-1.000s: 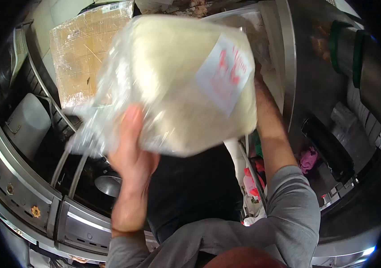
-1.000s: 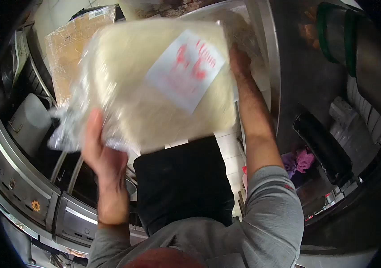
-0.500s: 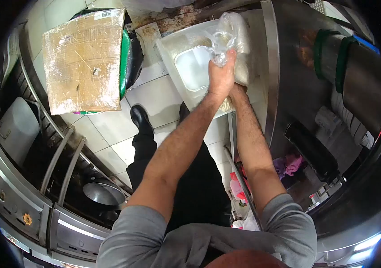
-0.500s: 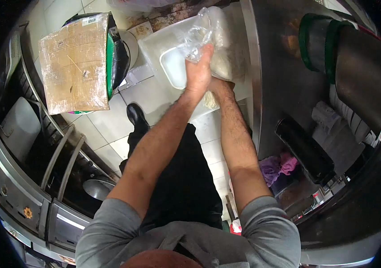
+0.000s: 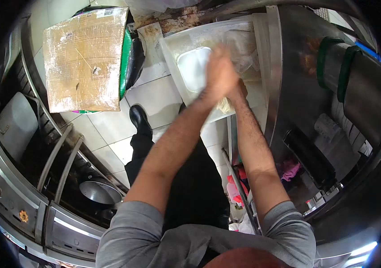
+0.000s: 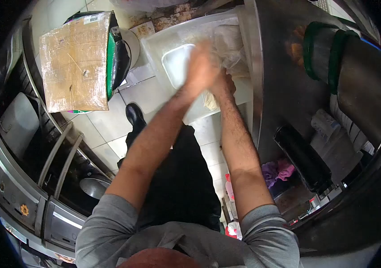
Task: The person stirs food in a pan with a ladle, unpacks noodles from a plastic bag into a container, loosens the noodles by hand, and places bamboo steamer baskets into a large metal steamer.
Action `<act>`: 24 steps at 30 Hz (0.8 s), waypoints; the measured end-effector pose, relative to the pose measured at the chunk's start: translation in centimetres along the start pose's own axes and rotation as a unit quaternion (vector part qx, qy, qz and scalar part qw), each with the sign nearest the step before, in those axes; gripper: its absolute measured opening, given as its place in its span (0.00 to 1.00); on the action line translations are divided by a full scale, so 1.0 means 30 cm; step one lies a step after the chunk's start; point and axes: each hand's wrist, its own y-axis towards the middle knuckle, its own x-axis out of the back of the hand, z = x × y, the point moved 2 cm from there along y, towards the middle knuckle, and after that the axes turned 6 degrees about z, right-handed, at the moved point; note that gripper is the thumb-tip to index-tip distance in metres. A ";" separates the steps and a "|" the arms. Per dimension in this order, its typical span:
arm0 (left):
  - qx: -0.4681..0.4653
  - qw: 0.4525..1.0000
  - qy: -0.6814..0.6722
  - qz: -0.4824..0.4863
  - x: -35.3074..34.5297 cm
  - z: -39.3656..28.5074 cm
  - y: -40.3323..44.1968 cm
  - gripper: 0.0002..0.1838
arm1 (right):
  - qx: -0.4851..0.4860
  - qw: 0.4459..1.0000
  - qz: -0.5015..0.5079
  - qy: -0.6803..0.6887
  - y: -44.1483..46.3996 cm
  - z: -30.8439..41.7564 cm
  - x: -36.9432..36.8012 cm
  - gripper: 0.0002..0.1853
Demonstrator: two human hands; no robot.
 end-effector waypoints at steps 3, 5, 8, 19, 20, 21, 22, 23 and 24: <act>0.025 0.965 0.262 -0.015 0.141 0.159 0.035 0.29 | -0.014 0.996 -0.037 -0.082 -0.042 0.058 0.025 0.37; 0.029 0.946 0.314 0.072 0.149 0.180 0.050 0.25 | -0.010 0.996 -0.014 -0.085 -0.068 0.085 0.048 0.34; 0.011 0.928 0.332 0.169 0.167 0.177 0.077 0.18 | -0.022 0.987 -0.015 -0.156 -0.084 0.085 0.088 0.32; -0.086 0.961 0.262 0.026 0.616 -0.112 -0.091 0.14 | 0.096 0.980 -0.035 0.169 -0.148 0.008 0.196 0.29; -0.059 0.965 0.254 0.024 0.658 -0.099 -0.121 0.14 | 0.118 0.977 -0.080 0.160 -0.134 -0.011 0.184 0.28; -0.030 0.968 0.246 0.022 0.697 -0.087 -0.153 0.14 | 0.126 0.975 -0.084 0.164 -0.185 0.011 0.217 0.28; -0.032 0.967 0.252 0.013 0.734 -0.086 -0.184 0.14 | 0.151 0.964 -0.089 0.201 -0.266 0.034 0.253 0.29; 0.000 0.967 0.255 0.015 0.768 -0.082 -0.219 0.17 | 0.174 0.951 -0.091 0.238 -0.353 0.050 0.286 0.30; 0.033 0.966 0.256 0.017 0.792 -0.080 -0.258 0.19 | 0.195 0.945 -0.077 0.252 -0.452 0.068 0.328 0.29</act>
